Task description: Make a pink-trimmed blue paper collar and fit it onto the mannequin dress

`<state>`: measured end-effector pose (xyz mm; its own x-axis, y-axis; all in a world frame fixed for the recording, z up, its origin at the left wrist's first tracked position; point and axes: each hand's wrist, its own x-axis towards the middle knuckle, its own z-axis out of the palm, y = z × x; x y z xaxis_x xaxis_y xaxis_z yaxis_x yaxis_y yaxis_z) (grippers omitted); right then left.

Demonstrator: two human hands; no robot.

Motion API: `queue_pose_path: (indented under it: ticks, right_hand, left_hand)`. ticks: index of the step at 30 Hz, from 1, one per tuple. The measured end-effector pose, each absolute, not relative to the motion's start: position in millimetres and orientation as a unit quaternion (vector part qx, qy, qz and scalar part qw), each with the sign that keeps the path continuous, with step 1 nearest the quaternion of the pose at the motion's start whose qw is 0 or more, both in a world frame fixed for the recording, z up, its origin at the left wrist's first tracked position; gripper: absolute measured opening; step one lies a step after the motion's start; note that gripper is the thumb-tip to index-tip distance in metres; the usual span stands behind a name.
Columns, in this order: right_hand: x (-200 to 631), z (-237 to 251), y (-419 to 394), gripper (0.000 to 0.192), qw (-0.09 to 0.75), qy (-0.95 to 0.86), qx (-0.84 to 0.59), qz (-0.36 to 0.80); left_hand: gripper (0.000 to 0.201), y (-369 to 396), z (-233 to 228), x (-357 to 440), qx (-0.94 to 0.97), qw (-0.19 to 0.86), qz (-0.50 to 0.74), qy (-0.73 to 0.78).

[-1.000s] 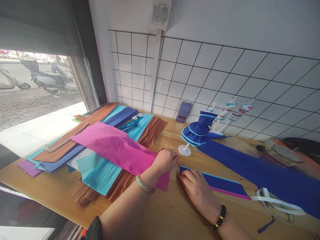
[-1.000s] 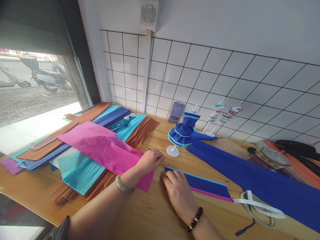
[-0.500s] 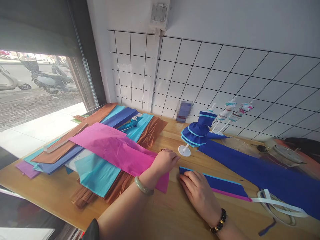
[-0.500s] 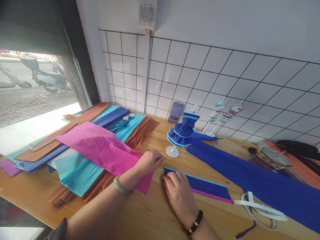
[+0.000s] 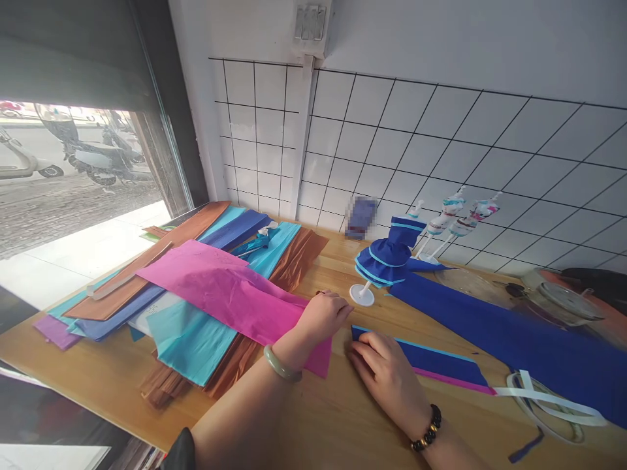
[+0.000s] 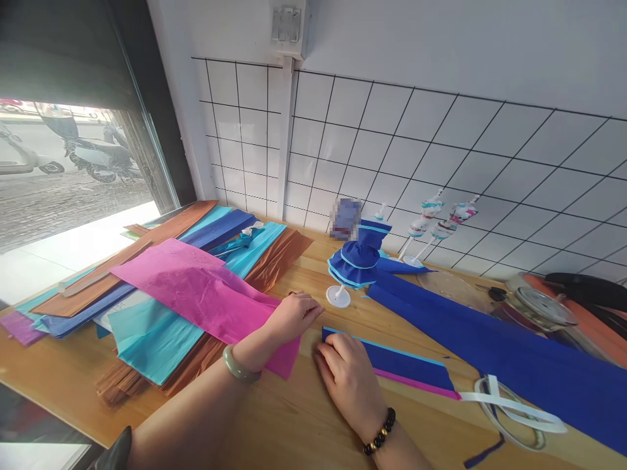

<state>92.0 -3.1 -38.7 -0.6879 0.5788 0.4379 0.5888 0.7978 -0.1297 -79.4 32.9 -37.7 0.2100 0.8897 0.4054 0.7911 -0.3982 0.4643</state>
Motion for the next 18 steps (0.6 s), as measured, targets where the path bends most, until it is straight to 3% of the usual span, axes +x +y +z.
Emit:
queue_pose_path:
  ticks: [9,18]
  right_hand:
    - [75.4,-26.1,-4.3,0.023,0.104,-0.911,-0.388,-0.096]
    - [63.6,-17.9,-8.7,0.029,0.045,-0.914,-0.375,-0.149]
  left_hand:
    - [0.027,32.9,-36.8,-79.1,0.774,0.078,0.319,0.542]
    - [0.026,32.3,-36.6,-80.4,0.775,0.085,0.323,0.537]
